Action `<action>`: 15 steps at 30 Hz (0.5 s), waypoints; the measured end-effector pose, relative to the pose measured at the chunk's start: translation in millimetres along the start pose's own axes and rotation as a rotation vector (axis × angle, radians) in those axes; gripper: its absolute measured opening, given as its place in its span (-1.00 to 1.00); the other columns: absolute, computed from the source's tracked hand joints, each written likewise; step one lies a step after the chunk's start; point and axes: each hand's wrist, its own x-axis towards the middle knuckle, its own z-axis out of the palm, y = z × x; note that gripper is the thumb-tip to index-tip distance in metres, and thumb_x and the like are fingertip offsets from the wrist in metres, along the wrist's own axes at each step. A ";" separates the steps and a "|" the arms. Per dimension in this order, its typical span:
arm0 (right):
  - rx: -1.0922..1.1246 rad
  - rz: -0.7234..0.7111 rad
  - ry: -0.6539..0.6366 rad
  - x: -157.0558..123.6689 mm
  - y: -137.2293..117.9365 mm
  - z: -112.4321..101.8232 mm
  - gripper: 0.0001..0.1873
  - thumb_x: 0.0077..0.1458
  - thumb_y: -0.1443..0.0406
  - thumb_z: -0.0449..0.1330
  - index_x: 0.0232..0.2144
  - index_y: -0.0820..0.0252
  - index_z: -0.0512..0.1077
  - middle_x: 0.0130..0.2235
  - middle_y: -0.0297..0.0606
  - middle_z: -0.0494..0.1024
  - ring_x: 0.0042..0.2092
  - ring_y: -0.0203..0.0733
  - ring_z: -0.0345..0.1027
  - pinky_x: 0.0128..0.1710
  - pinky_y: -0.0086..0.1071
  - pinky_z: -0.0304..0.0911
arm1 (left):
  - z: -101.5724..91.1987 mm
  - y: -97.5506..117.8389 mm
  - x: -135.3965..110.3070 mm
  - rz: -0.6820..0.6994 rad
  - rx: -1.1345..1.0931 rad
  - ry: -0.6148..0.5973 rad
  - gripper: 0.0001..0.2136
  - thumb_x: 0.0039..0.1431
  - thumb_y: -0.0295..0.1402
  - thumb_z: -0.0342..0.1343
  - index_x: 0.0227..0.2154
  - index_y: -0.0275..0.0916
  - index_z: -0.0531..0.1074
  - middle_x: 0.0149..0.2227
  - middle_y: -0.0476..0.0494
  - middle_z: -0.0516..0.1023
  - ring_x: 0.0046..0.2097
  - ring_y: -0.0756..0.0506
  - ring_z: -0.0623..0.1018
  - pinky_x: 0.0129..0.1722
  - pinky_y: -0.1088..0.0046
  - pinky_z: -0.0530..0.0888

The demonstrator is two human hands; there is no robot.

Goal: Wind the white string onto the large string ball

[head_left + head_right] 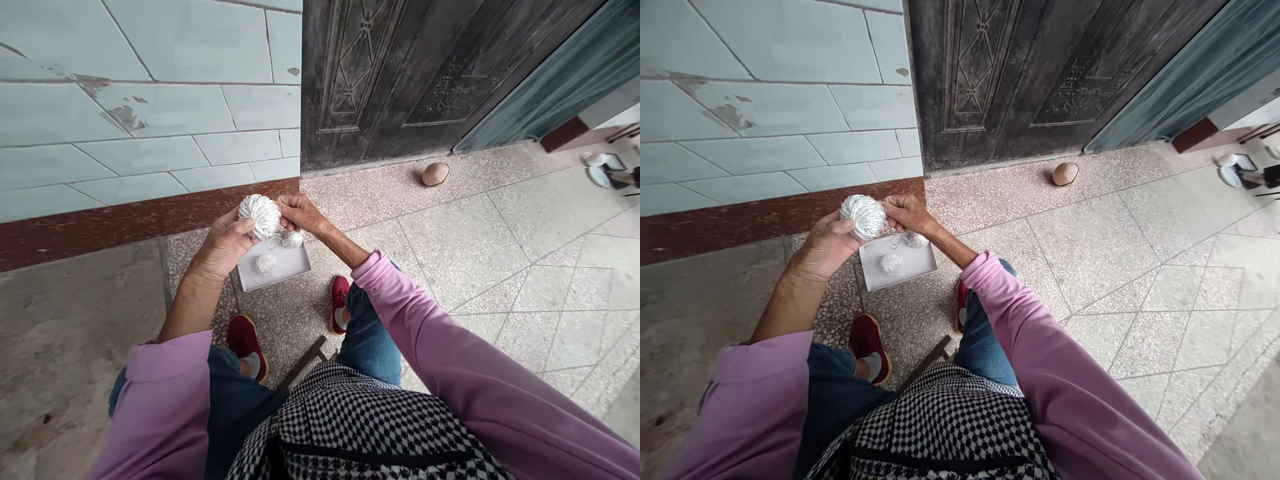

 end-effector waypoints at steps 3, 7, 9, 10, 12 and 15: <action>0.060 0.040 -0.070 3.7 10.3 3.4 -0.34 0.86 0.05 0.46 -0.34 0.14 0.39 -0.50 -0.50 0.48 -0.55 -0.45 0.21 -0.59 -0.64 0.15 | 2.7 2.9 -2.0 -0.013 0.013 -0.049 -0.49 0.12 -0.15 0.82 0.00 -0.32 0.81 -0.11 -0.42 0.89 0.27 -0.55 0.85 0.40 -0.17 0.81; 0.052 0.058 -0.102 6.7 18.1 7.1 -0.35 0.87 0.05 0.43 -0.34 0.15 0.41 -0.51 -0.51 0.46 -0.56 -0.46 0.19 -0.60 -0.67 0.16 | 1.0 5.2 -4.3 -0.047 0.057 -0.075 -0.48 0.12 -0.11 0.80 -0.02 -0.34 0.81 -0.12 -0.45 0.87 0.33 -0.63 0.82 0.39 -0.23 0.81; 0.022 0.059 -0.105 6.5 17.8 7.5 -0.40 0.89 0.17 0.38 -0.34 0.16 0.43 -0.51 -0.52 0.48 -0.58 -0.47 0.18 -0.61 -0.67 0.16 | -1.8 6.6 -5.2 -0.068 0.080 -0.093 -0.46 0.13 -0.09 0.79 0.02 -0.33 0.82 -0.11 -0.45 0.86 0.35 -0.64 0.81 0.37 -0.23 0.82; 0.007 0.061 -0.103 6.1 16.8 7.4 -0.44 0.88 0.26 0.36 -0.33 0.17 0.44 -0.51 -0.52 0.48 -0.59 -0.47 0.17 -0.61 -0.67 0.15 | -3.3 7.6 -5.5 -0.083 0.092 -0.102 -0.44 0.14 -0.08 0.79 0.05 -0.33 0.82 -0.11 -0.45 0.86 0.35 -0.65 0.80 0.35 -0.22 0.83; -0.032 0.072 -0.106 4.5 13.9 7.0 -0.51 0.83 0.44 0.28 -0.31 0.18 0.46 -0.51 -0.53 0.48 -0.59 -0.47 0.17 -0.61 -0.66 0.14 | -5.7 10.1 -6.3 -0.114 0.115 -0.112 -0.41 0.12 -0.09 0.80 0.10 -0.33 0.83 -0.08 -0.45 0.87 0.32 -0.64 0.81 0.33 -0.20 0.84; -0.097 0.090 -0.133 1.8 9.1 6.5 -0.54 0.68 0.63 0.15 -0.30 0.18 0.48 -0.54 -0.55 0.44 -0.57 -0.44 0.16 -0.57 -0.63 0.13 | -6.5 14.1 -7.3 -0.155 0.162 -0.114 -0.40 0.08 -0.10 0.82 0.10 -0.26 0.84 -0.02 -0.41 0.88 0.24 -0.57 0.85 0.24 -0.09 0.88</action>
